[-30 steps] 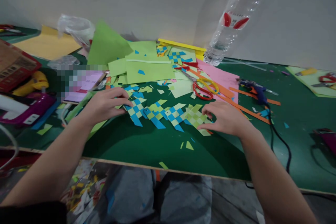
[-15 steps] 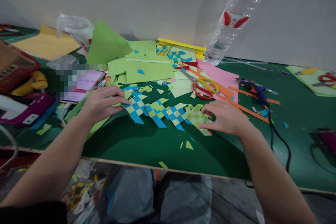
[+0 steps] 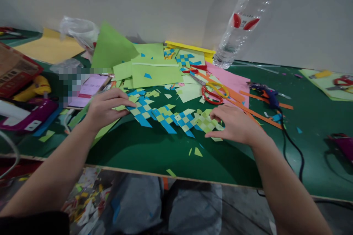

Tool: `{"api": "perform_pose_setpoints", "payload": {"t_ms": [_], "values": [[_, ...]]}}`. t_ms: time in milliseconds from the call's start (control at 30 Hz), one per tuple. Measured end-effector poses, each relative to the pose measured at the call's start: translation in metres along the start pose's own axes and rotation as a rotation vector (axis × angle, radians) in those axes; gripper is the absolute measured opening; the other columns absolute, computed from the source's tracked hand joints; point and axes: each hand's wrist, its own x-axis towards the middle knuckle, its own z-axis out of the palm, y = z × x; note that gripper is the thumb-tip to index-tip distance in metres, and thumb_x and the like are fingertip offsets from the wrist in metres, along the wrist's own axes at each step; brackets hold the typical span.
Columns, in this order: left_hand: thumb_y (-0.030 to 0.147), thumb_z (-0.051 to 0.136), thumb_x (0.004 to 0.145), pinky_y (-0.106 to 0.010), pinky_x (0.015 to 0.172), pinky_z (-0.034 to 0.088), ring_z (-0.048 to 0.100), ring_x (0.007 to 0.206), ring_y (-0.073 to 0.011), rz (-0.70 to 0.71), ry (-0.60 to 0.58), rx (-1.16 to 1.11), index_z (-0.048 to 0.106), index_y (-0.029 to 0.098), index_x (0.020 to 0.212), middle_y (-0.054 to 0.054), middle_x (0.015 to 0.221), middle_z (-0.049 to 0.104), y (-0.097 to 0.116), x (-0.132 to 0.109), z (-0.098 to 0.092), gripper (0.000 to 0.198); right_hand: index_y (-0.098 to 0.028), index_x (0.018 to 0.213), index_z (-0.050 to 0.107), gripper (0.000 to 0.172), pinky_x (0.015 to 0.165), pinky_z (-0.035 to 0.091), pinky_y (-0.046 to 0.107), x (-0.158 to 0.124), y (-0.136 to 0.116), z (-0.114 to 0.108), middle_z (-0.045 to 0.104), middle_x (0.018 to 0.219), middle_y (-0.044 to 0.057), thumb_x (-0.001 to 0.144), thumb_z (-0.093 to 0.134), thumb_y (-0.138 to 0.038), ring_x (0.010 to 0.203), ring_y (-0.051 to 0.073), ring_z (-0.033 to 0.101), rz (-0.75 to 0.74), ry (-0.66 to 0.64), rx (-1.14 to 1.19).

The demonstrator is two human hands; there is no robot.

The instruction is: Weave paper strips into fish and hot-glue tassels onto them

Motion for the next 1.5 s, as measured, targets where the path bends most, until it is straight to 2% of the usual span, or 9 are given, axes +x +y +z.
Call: {"api": "perform_pose_setpoints", "payload": {"t_ms": [100, 200, 333, 500, 700, 1000, 1167, 1500], "values": [[0.016, 0.073, 0.083, -0.024, 0.064, 0.047, 0.057, 0.074, -0.0106, 0.006, 0.081, -0.001, 0.073, 0.023, 0.092, -0.001, 0.083, 0.06, 0.001, 0.002, 0.0, 0.012, -0.018, 0.094, 0.057, 0.055, 0.075, 0.039, 0.033, 0.001, -0.005, 0.0, 0.063, 0.085, 0.007, 0.079, 0.063, -0.071, 0.082, 0.024, 0.058, -0.044, 0.062, 0.015], [0.015, 0.077, 0.079, -0.023, 0.064, 0.047, 0.057, 0.072, -0.01, 0.013, 0.138, 0.004, 0.074, 0.023, 0.092, -0.001, 0.082, 0.062, 0.0, 0.002, 0.001, 0.015, -0.018, 0.098, 0.054, 0.053, 0.081, 0.039, 0.035, 0.002, -0.015, 0.0, 0.063, 0.091, 0.009, 0.079, 0.067, -0.065, 0.088, 0.025, 0.057, -0.08, 0.066, 0.028], [0.02, 0.08, 0.077, -0.023, 0.063, 0.048, 0.058, 0.071, -0.0105, -0.018, 0.196, 0.003, 0.075, 0.024, 0.091, -0.001, 0.08, 0.063, 0.002, 0.002, 0.002, 0.015, -0.019, 0.1, 0.052, 0.046, 0.088, 0.038, 0.038, 0.003, -0.024, 0.0, 0.063, 0.097, 0.009, 0.08, 0.07, -0.057, 0.093, 0.026, 0.056, -0.104, 0.02, 0.052], [0.016, 0.081, 0.075, -0.023, 0.061, 0.047, 0.059, 0.069, -0.0104, -0.052, 0.277, 0.02, 0.075, 0.023, 0.089, -0.001, 0.079, 0.066, 0.005, 0.004, 0.001, 0.017, -0.019, 0.101, 0.051, 0.045, 0.093, 0.035, 0.039, 0.003, -0.026, 0.001, 0.063, 0.098, 0.008, 0.079, 0.073, -0.052, 0.095, 0.026, 0.057, -0.097, -0.035, 0.093], [0.028, 0.082, 0.076, -0.022, 0.054, 0.042, 0.053, 0.061, -0.0082, -0.048, 0.359, 0.064, 0.074, 0.021, 0.087, 0.0, 0.076, 0.064, 0.002, 0.004, 0.0, 0.016, -0.019, 0.096, 0.053, 0.043, 0.089, 0.035, 0.037, 0.002, -0.026, 0.002, 0.061, 0.088, 0.004, 0.076, 0.076, -0.049, 0.084, 0.022, 0.055, -0.034, -0.123, 0.114], [0.03, 0.084, 0.074, -0.022, 0.053, 0.042, 0.055, 0.062, -0.0094, -0.096, 0.369, 0.089, 0.074, 0.022, 0.086, 0.0, 0.077, 0.065, 0.005, 0.006, -0.002, 0.018, -0.021, 0.078, 0.053, 0.025, 0.089, 0.033, 0.037, 0.003, -0.024, 0.002, 0.059, 0.073, 0.0, 0.081, 0.066, -0.042, 0.072, 0.017, 0.051, -0.025, -0.185, 0.129], [0.029, 0.084, 0.074, -0.022, 0.052, 0.041, 0.052, 0.059, -0.0083, -0.097, 0.37, 0.078, 0.074, 0.022, 0.087, 0.0, 0.077, 0.065, 0.005, 0.006, -0.002, 0.018, -0.02, 0.075, 0.057, 0.021, 0.089, 0.033, 0.038, 0.002, -0.022, 0.004, 0.062, 0.073, 0.0, 0.082, 0.063, -0.039, 0.068, 0.016, 0.052, -0.04, -0.161, 0.118], [0.028, 0.084, 0.074, -0.022, 0.053, 0.04, 0.051, 0.059, -0.0082, -0.092, 0.359, 0.076, 0.074, 0.021, 0.087, 0.0, 0.077, 0.064, 0.004, 0.006, -0.002, 0.017, -0.019, 0.077, 0.064, 0.017, 0.086, 0.036, 0.038, 0.005, -0.027, 0.0, 0.064, 0.072, 0.003, 0.083, 0.061, -0.035, 0.073, 0.019, 0.057, -0.021, -0.226, 0.057]]}}
